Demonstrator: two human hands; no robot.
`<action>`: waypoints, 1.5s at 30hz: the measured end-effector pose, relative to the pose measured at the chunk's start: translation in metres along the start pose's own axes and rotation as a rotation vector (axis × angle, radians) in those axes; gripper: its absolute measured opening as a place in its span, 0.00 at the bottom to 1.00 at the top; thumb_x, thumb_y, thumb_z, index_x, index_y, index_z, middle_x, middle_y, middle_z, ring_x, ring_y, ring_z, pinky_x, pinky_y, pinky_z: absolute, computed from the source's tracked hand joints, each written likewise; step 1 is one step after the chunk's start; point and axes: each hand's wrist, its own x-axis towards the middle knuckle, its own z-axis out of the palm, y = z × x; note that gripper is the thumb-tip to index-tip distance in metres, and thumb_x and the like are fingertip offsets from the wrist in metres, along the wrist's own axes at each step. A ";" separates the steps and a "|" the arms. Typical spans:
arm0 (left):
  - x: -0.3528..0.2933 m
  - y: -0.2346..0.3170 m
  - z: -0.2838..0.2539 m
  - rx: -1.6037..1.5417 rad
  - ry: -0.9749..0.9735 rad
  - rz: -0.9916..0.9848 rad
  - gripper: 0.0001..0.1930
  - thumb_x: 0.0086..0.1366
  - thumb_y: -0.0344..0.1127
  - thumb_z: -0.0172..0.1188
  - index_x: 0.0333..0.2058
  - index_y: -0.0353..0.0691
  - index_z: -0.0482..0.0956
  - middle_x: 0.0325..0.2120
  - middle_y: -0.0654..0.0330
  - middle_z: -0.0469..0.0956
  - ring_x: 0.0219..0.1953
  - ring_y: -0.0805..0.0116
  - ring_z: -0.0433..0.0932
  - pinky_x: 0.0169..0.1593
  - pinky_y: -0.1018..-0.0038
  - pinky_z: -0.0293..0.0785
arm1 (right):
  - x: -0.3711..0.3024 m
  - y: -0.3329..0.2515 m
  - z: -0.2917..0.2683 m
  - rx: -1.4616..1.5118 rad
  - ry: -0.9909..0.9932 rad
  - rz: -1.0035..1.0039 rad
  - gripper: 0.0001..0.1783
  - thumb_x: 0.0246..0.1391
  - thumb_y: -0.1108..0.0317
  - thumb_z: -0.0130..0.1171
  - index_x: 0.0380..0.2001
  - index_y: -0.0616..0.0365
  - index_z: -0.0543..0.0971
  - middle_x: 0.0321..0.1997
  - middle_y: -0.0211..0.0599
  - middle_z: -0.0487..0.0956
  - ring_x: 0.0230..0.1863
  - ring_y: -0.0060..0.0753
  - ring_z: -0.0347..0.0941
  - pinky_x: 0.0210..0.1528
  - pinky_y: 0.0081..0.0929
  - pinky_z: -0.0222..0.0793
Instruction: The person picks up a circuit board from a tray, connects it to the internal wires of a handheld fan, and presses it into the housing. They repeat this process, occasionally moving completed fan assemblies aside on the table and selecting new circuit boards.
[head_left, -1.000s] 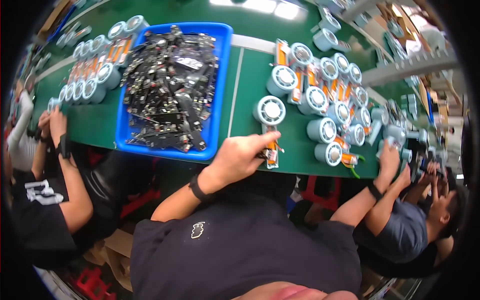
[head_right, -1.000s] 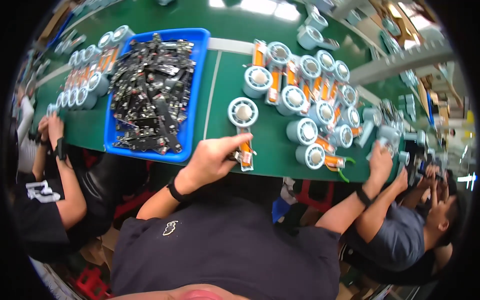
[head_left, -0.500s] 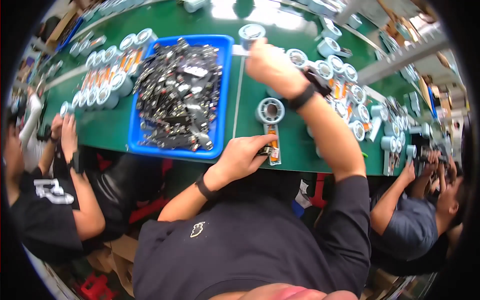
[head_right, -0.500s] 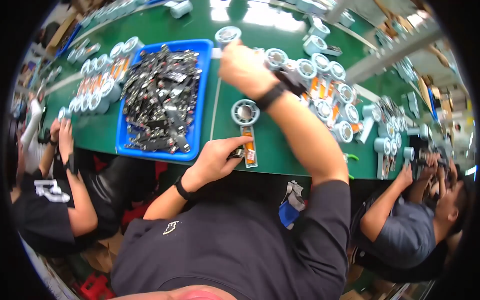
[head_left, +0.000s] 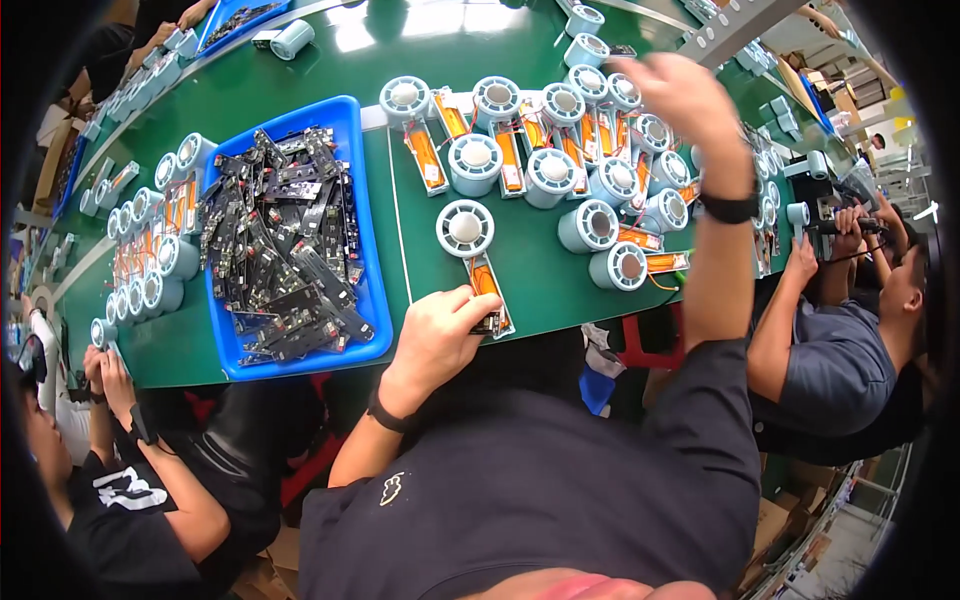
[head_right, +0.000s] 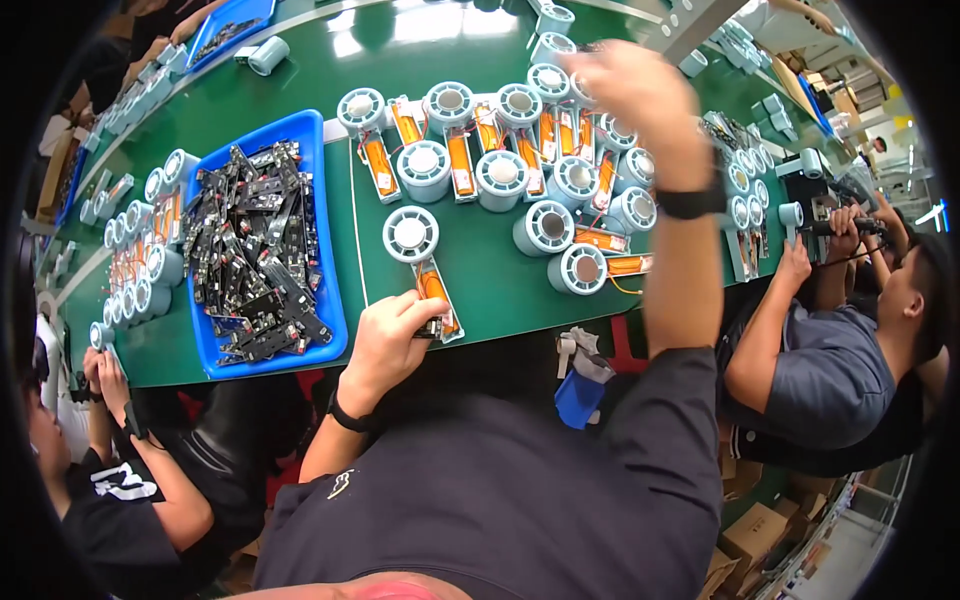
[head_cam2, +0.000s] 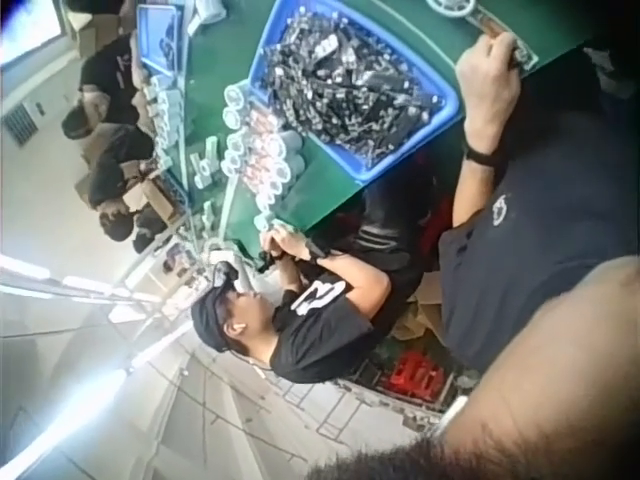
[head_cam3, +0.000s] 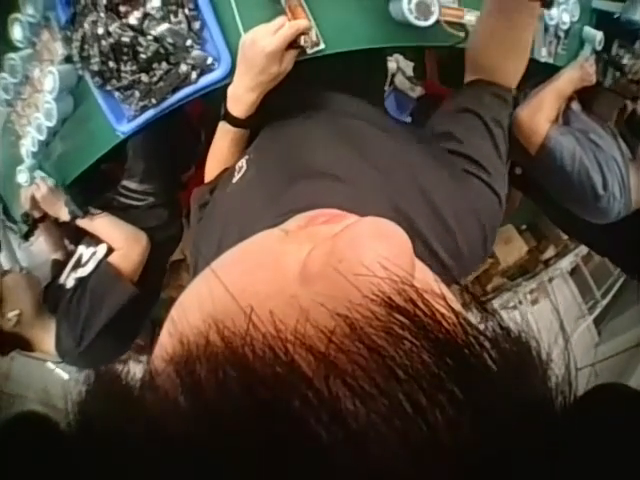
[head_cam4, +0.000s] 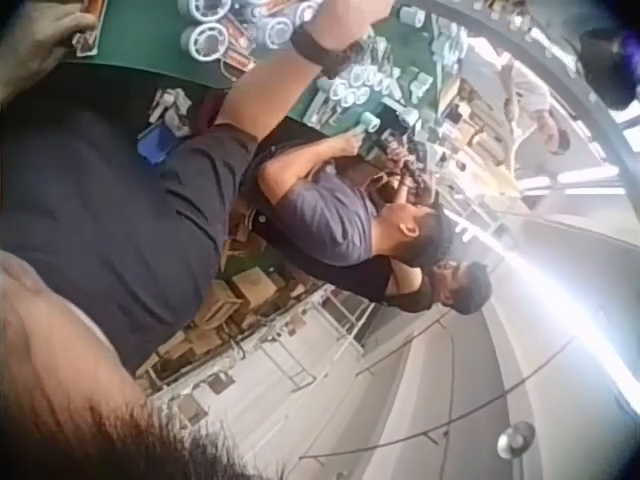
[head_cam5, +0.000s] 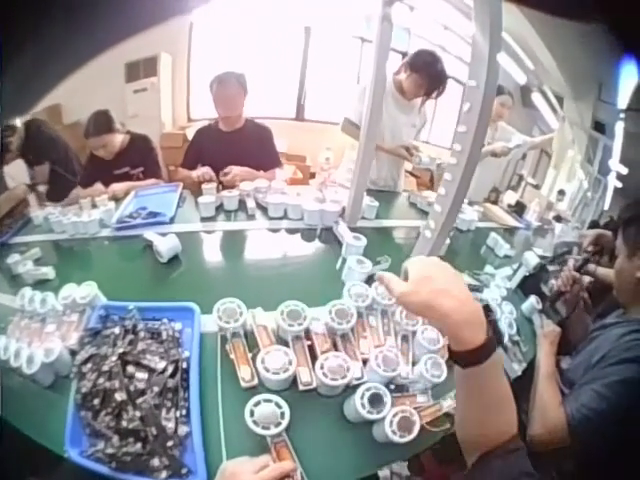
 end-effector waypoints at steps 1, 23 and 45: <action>0.005 0.000 0.003 -0.021 -0.018 0.023 0.19 0.49 0.20 0.62 0.41 0.44 0.83 0.24 0.57 0.74 0.27 0.52 0.77 0.31 0.59 0.72 | -0.003 0.043 -0.038 -0.185 -0.170 0.459 0.38 0.64 0.34 0.55 0.30 0.65 0.83 0.21 0.43 0.77 0.25 0.38 0.76 0.31 0.38 0.71; 0.001 -0.003 0.003 -0.035 -0.005 0.000 0.18 0.49 0.20 0.63 0.40 0.44 0.83 0.24 0.59 0.76 0.27 0.54 0.78 0.31 0.61 0.73 | -0.153 0.105 -0.028 1.689 0.027 0.411 0.32 0.72 0.55 0.52 0.69 0.67 0.64 0.43 0.41 0.81 0.18 0.23 0.70 0.20 0.22 0.65; -0.003 -0.002 0.004 -0.090 0.072 0.032 0.18 0.51 0.23 0.66 0.42 0.46 0.83 0.24 0.59 0.74 0.27 0.53 0.78 0.32 0.60 0.74 | 0.126 -0.212 0.163 0.019 -0.504 -0.316 0.16 0.58 0.57 0.59 0.34 0.58 0.89 0.29 0.47 0.87 0.32 0.48 0.86 0.39 0.41 0.81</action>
